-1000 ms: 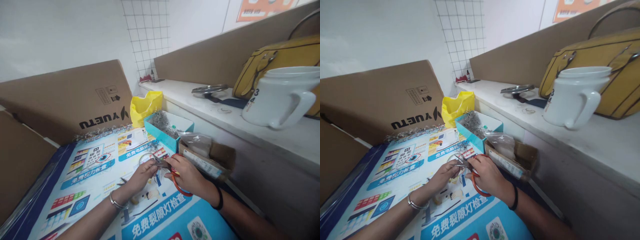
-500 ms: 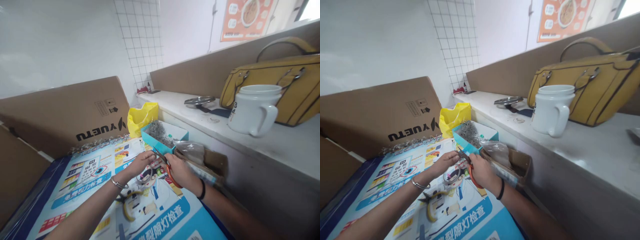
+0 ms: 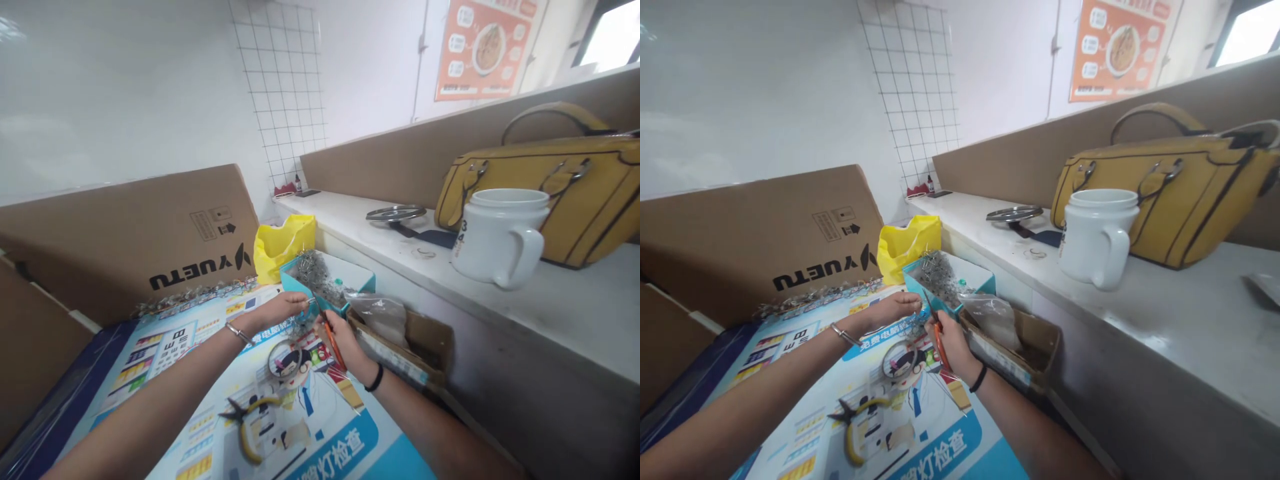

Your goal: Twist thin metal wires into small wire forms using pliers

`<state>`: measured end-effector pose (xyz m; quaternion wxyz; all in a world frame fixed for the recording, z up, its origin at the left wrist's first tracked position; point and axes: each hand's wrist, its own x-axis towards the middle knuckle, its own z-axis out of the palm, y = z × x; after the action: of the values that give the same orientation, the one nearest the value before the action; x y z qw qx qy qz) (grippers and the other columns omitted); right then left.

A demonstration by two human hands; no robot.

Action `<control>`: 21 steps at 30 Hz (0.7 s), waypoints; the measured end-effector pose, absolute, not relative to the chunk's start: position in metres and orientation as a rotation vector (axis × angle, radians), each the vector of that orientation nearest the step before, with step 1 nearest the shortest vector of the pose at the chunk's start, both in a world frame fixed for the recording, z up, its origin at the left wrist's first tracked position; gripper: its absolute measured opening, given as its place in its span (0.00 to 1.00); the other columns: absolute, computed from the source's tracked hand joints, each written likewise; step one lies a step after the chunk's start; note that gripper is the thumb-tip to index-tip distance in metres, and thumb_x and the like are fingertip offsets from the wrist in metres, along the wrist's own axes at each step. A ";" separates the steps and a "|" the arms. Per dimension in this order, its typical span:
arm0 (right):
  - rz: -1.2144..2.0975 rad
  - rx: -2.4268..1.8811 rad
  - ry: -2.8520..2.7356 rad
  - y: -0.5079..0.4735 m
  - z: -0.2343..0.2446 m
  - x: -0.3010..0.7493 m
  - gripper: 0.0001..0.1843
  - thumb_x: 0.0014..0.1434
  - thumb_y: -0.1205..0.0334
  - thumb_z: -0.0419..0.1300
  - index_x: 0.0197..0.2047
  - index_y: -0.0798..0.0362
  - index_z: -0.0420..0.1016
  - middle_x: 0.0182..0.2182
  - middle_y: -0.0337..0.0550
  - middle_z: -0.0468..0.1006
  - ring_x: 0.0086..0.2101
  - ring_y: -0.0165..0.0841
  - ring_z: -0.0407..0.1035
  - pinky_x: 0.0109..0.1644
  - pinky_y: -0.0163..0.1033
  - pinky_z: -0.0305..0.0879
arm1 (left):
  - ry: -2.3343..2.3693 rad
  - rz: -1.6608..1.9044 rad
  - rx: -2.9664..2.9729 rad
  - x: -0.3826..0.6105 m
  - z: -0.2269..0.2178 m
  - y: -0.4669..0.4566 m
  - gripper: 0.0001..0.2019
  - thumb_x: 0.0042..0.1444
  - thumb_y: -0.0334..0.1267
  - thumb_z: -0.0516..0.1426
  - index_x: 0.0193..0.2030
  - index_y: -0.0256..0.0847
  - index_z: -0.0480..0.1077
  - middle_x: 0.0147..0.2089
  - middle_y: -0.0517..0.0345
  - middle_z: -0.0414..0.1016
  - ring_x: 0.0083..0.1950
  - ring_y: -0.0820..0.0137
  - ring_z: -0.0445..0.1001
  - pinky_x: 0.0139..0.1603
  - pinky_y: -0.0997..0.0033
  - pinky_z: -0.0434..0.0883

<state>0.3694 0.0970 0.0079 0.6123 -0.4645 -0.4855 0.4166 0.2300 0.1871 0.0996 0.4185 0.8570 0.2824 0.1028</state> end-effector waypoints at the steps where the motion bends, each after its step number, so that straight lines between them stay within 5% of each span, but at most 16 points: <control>1: 0.937 -1.075 -1.140 0.098 0.009 0.371 0.10 0.51 0.56 0.59 0.27 0.53 0.64 0.20 0.33 0.64 0.22 0.26 0.58 0.26 0.32 0.55 | 0.710 0.240 2.157 0.231 0.102 0.188 0.15 0.54 0.47 0.50 0.25 0.39 0.57 0.24 0.66 0.52 0.26 0.75 0.50 0.27 0.75 0.53; 17: 0.882 -0.996 -1.208 0.099 0.025 0.370 0.13 0.54 0.51 0.57 0.32 0.53 0.63 0.28 0.36 0.65 0.29 0.28 0.60 0.35 0.35 0.60 | 0.712 -0.033 2.348 0.246 0.132 0.197 0.07 0.48 0.37 0.51 0.22 0.39 0.60 0.22 0.66 0.54 0.25 0.75 0.53 0.26 0.75 0.53; 21: 0.899 -0.989 -1.099 0.105 0.021 0.362 0.13 0.52 0.51 0.57 0.30 0.52 0.61 0.22 0.33 0.62 0.24 0.28 0.58 0.27 0.33 0.58 | 0.710 -0.070 2.401 0.253 0.133 0.208 0.06 0.45 0.35 0.51 0.21 0.39 0.60 0.22 0.66 0.54 0.24 0.75 0.52 0.24 0.75 0.52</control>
<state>0.3619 0.1052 0.0215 0.6484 -0.4352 -0.4835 0.3954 0.2528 0.2080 0.1332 0.3130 0.9104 0.2692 -0.0267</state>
